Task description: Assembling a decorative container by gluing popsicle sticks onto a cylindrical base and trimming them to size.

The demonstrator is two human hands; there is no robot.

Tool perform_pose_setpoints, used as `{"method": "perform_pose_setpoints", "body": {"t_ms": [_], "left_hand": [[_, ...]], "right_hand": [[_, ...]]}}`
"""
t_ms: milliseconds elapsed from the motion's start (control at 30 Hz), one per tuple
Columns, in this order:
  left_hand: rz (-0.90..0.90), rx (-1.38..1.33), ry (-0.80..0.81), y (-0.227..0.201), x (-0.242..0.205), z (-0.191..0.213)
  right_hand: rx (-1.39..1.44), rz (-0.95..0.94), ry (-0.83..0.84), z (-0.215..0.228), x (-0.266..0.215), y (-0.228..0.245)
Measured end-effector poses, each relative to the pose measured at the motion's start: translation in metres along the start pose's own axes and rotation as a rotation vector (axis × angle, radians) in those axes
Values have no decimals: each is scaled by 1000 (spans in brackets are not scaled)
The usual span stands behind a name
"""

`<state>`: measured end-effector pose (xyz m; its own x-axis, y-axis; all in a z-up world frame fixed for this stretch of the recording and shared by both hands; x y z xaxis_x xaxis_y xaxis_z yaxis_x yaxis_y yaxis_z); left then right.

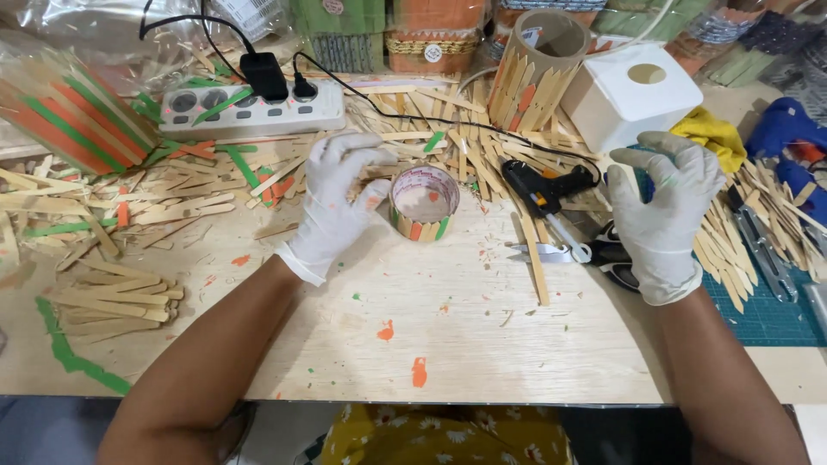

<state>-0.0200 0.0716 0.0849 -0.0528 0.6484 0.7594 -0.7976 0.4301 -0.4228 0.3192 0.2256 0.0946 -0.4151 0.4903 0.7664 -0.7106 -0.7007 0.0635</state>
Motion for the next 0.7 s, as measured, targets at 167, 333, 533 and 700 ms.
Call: {"method": "perform_pose_setpoints", "body": {"t_ms": [167,333,533,700], "left_hand": [[46,-26,52,-10,0,0],[39,-44,87,-34,-1,-6],[149,29,-137,-14,-4,17],[246,71,-257,28,-15,28]], "right_hand": [[-66,-1,-57,2,-2,-25],[-87,26,-160,10,-4,-43],[-210,64,-141,1,-9,-61],[-262,-62,-109,-7,-16,-88]]}}
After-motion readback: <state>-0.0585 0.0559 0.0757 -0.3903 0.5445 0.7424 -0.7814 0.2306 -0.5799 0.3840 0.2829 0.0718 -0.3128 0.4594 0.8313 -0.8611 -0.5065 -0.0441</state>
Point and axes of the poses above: each hand's wrist, its own x-axis towards the middle knuckle, its own z-axis out of the back of the hand, y = z × x, the point moved 10 cm from there along x, towards the middle knuckle, and after that the axes turned 7 degrees about -x, right-handed, at the moved point
